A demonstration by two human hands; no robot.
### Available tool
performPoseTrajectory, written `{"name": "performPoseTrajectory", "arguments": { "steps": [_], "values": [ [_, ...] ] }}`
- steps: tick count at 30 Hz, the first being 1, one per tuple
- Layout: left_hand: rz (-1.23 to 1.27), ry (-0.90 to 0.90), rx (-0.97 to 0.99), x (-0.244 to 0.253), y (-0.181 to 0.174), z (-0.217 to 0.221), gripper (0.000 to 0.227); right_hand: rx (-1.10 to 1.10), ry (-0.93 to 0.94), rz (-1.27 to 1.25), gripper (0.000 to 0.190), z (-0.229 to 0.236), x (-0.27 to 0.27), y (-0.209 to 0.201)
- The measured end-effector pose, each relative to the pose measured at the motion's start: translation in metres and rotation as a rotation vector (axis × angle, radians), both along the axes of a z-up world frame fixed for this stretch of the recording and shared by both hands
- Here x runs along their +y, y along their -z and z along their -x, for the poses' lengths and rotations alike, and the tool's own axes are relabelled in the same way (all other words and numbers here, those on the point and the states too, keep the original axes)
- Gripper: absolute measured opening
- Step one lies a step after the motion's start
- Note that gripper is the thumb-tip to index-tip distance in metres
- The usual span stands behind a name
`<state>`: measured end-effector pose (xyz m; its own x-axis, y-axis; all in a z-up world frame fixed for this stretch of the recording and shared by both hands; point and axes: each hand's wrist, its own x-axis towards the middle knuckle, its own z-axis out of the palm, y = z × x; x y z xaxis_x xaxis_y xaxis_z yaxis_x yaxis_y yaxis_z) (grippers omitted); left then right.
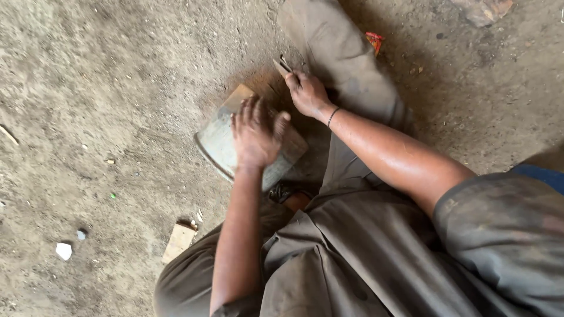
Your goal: The person sits on the ground and uses a metal scraper to remove residue from the side of a cylindrical metal container. The person holds the container steady with one hand while scraping with the other.
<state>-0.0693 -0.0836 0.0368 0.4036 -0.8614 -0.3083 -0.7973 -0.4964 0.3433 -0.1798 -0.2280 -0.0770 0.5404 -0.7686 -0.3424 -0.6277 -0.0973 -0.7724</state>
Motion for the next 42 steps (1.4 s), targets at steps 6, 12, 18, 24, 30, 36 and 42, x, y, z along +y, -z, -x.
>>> {"name": "performPoseTrajectory", "arguments": {
  "steps": [6,12,18,24,30,36,42],
  "values": [
    [0.024,-0.125,-0.012,0.014,0.017,-0.032,0.077,-0.182,-0.170,0.028,0.052,0.012,0.008,-0.037],
    [-0.050,-0.315,-0.270,0.037,0.004,-0.061,0.075,-0.199,-0.493,0.077,0.049,0.029,0.038,-0.076],
    [0.018,-0.361,-0.204,0.047,0.010,-0.067,0.054,-0.218,-0.457,0.065,0.053,0.031,0.055,-0.077],
    [-0.019,-0.449,-0.214,0.031,-0.002,-0.085,0.041,-0.243,-0.460,0.110,0.057,0.027,0.060,-0.069],
    [0.495,-0.575,-0.339,0.061,0.009,-0.083,0.032,-0.133,-0.491,0.164,0.063,0.019,0.061,-0.076],
    [0.377,-1.166,0.289,0.111,0.048,-0.042,0.054,0.181,-0.571,0.087,0.069,-0.009,0.051,-0.097],
    [0.401,-1.330,0.737,0.099,0.025,-0.050,0.062,0.185,-0.594,0.159,0.070,-0.013,0.050,-0.109]
  ]
}}
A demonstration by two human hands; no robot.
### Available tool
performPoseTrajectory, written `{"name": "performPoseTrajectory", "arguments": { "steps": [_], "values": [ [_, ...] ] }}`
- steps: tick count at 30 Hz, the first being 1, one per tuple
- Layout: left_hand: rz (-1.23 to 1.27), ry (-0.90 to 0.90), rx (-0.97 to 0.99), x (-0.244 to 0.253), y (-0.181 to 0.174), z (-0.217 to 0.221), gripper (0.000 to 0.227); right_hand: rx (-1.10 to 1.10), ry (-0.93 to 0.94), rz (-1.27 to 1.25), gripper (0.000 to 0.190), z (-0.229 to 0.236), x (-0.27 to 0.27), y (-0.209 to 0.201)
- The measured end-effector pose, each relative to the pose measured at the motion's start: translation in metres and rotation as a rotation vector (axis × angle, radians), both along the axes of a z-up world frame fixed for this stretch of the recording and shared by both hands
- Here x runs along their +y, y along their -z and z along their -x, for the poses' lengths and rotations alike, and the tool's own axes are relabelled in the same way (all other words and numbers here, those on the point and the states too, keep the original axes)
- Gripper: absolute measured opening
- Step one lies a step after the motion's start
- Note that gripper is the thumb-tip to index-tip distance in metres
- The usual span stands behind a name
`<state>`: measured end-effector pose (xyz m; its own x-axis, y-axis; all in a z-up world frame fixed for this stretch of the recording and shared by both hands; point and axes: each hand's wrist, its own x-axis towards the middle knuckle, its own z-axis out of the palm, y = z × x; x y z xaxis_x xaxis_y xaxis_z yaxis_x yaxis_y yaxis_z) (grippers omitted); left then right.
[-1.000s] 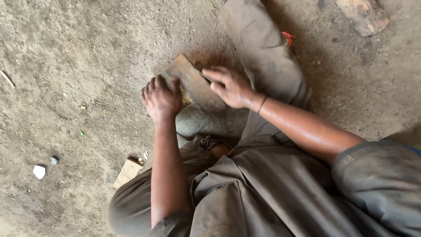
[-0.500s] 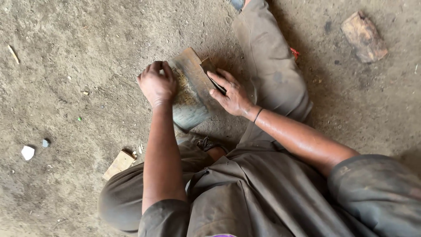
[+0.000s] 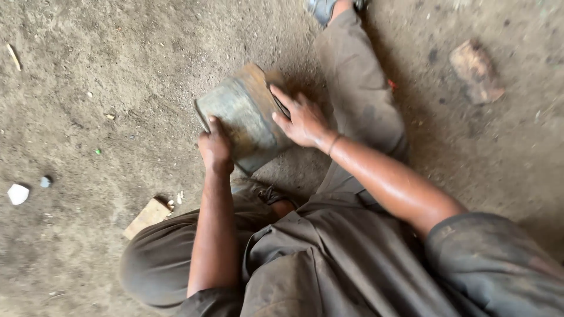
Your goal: The person sits on the ground and uses a metal scraper to remove residue from the side of a cylindrical metal container. The person holds the container steady with one hand while scraping with the other.
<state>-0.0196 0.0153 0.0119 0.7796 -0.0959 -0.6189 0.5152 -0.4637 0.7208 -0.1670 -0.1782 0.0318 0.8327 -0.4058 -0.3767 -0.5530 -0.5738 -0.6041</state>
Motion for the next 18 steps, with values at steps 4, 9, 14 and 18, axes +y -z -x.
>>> {"name": "performPoseTrajectory", "arguments": {
  "steps": [4,9,14,18],
  "values": [
    [-0.062,0.100,0.002,0.000,-0.011,0.014,0.061,-0.258,0.044,0.050,0.065,0.041,0.013,0.011],
    [-0.233,0.305,-0.157,-0.009,-0.014,0.000,0.065,-0.329,0.014,0.141,0.066,0.049,0.015,0.012],
    [-0.372,0.283,-0.244,-0.006,-0.013,-0.016,0.064,-0.350,0.028,0.158,0.039,0.018,0.007,0.016],
    [-0.344,0.238,-0.230,-0.014,-0.012,-0.025,0.062,-0.267,0.151,0.194,0.029,-0.008,0.010,0.019]
  ]
}}
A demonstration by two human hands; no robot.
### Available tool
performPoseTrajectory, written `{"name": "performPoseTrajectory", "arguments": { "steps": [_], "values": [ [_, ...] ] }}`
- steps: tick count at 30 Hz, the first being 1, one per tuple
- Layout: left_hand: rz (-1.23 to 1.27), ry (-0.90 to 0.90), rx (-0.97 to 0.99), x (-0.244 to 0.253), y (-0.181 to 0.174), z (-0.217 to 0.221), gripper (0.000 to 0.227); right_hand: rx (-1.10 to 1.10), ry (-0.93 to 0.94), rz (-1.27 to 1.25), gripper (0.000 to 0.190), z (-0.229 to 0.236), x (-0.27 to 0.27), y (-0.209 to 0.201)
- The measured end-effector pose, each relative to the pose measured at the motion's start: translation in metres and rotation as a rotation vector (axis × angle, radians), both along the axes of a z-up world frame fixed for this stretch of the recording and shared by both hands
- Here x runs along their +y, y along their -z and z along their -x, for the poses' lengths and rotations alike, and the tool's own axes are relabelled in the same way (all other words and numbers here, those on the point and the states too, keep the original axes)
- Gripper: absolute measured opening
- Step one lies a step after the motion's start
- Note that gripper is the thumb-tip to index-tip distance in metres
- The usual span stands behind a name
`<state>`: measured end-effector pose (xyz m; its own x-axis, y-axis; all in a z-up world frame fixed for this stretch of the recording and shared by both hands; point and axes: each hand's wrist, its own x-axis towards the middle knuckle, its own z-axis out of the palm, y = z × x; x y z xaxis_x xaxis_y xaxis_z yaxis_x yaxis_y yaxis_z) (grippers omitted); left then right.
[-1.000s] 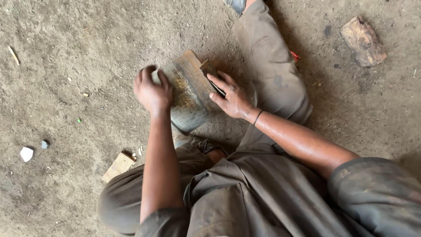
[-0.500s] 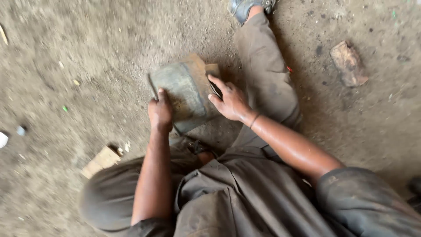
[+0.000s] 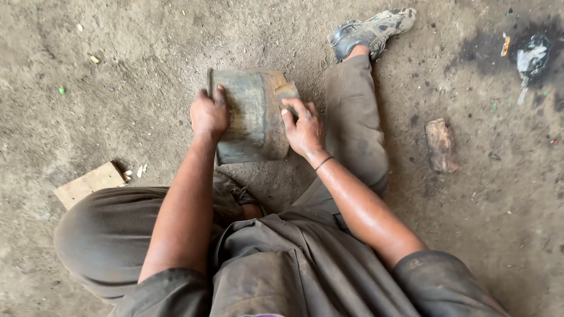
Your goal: The person sits on the ground and uses a metal scraper to remove residue from the side of a cylindrical metal container. The person holds the container steady with one hand while scraping with the other.
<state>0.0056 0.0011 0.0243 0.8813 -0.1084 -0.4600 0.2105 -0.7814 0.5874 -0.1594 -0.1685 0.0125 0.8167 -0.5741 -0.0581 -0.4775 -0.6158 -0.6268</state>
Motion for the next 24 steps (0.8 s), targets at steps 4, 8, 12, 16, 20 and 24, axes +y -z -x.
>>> {"name": "performPoseTrajectory", "arguments": {
  "steps": [4,8,12,16,20,24],
  "values": [
    [-0.025,0.036,-0.050,-0.009,-0.002,-0.013,0.058,-0.015,-0.025,-0.026,0.040,-0.007,-0.005,0.004],
    [-0.061,0.067,0.068,-0.021,-0.008,-0.030,0.056,-0.085,-0.063,0.037,0.041,-0.018,-0.015,0.007],
    [-0.040,0.041,0.040,-0.025,-0.015,-0.038,0.052,-0.156,-0.026,0.109,0.043,-0.004,0.011,0.008],
    [-0.036,0.012,0.071,-0.023,-0.017,-0.028,0.048,-0.062,-0.023,0.153,0.039,-0.001,0.012,0.010],
    [-0.049,0.042,0.036,-0.019,-0.025,-0.017,0.043,0.159,-0.068,0.050,0.040,-0.060,-0.030,0.013],
    [-0.013,-0.040,-0.026,-0.017,-0.026,-0.012,0.046,0.132,-0.069,-0.029,0.040,-0.083,-0.040,0.014]
  ]
}}
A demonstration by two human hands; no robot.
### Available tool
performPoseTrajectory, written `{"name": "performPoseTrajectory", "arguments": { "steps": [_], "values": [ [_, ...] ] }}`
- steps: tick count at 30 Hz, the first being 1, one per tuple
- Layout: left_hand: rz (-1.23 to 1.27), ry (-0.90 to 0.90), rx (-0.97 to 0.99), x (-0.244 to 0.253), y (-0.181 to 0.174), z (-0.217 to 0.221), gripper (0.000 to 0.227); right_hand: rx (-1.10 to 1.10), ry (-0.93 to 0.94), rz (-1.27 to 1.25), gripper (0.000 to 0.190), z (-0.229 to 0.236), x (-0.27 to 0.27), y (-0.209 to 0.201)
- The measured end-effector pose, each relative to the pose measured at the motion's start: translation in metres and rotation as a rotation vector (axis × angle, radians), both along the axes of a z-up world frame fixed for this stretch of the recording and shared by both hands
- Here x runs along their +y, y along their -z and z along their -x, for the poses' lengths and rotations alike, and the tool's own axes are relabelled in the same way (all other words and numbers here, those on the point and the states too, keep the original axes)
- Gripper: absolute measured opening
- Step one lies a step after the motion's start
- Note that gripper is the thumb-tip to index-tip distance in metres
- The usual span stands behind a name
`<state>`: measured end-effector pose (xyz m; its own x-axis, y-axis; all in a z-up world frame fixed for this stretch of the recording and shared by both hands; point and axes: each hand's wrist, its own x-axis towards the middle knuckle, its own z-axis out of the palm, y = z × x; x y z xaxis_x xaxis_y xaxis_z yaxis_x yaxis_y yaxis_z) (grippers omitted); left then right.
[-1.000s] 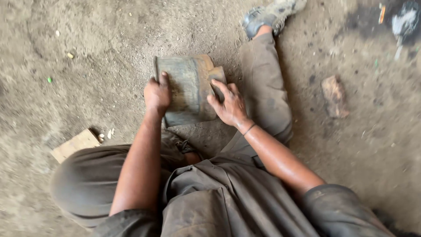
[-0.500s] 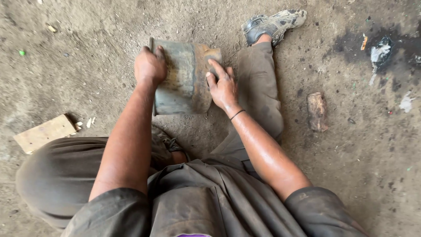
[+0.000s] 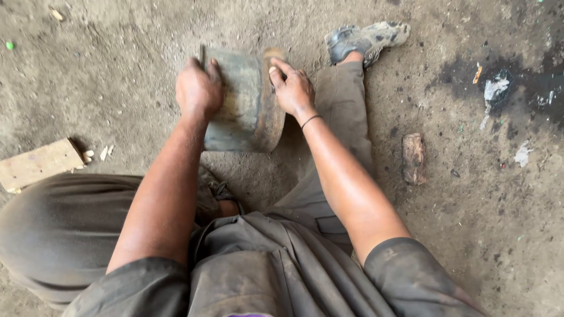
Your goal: The person sits on the ground and uses a metal scraper to remove residue from the side of a cylindrical metal container. The person holds the container steady with one hand while scraping with the other.
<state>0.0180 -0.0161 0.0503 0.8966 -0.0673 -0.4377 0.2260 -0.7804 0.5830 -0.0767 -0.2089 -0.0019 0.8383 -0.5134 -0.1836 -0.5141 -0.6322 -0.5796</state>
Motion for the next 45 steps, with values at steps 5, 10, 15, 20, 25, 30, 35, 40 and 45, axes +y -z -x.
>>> {"name": "performPoseTrajectory", "arguments": {
  "steps": [5,10,15,20,25,30,35,40,45],
  "values": [
    [0.014,0.023,-0.007,-0.002,0.010,-0.010,0.042,-0.418,-0.051,0.066,0.041,0.099,0.056,0.003],
    [-0.006,0.050,-0.020,0.003,0.013,0.003,0.041,-0.338,0.048,0.116,0.034,0.065,0.033,0.002],
    [0.055,-0.035,0.051,0.006,0.014,0.004,0.042,0.189,0.062,-0.112,0.040,-0.001,0.004,-0.011],
    [0.096,-0.071,0.021,0.004,0.018,-0.001,0.042,-0.542,-0.078,0.215,0.039,0.087,0.057,0.009],
    [0.022,-0.024,0.026,0.005,0.015,0.006,0.041,-0.312,0.075,0.105,0.030,0.086,0.043,0.014],
    [0.019,-0.029,-0.029,0.007,0.007,0.012,0.039,-0.083,0.039,0.049,0.032,0.000,0.007,-0.011],
    [0.034,-0.050,-0.033,0.008,0.007,0.009,0.039,-0.334,0.052,0.101,0.033,0.071,0.050,0.000],
    [0.013,-0.003,0.001,0.006,0.010,0.016,0.041,-0.335,0.027,0.222,0.031,0.113,0.059,0.018],
    [0.020,-0.022,-0.018,0.008,0.011,0.015,0.042,-0.162,0.015,0.202,0.026,0.010,0.008,0.006]
  ]
}}
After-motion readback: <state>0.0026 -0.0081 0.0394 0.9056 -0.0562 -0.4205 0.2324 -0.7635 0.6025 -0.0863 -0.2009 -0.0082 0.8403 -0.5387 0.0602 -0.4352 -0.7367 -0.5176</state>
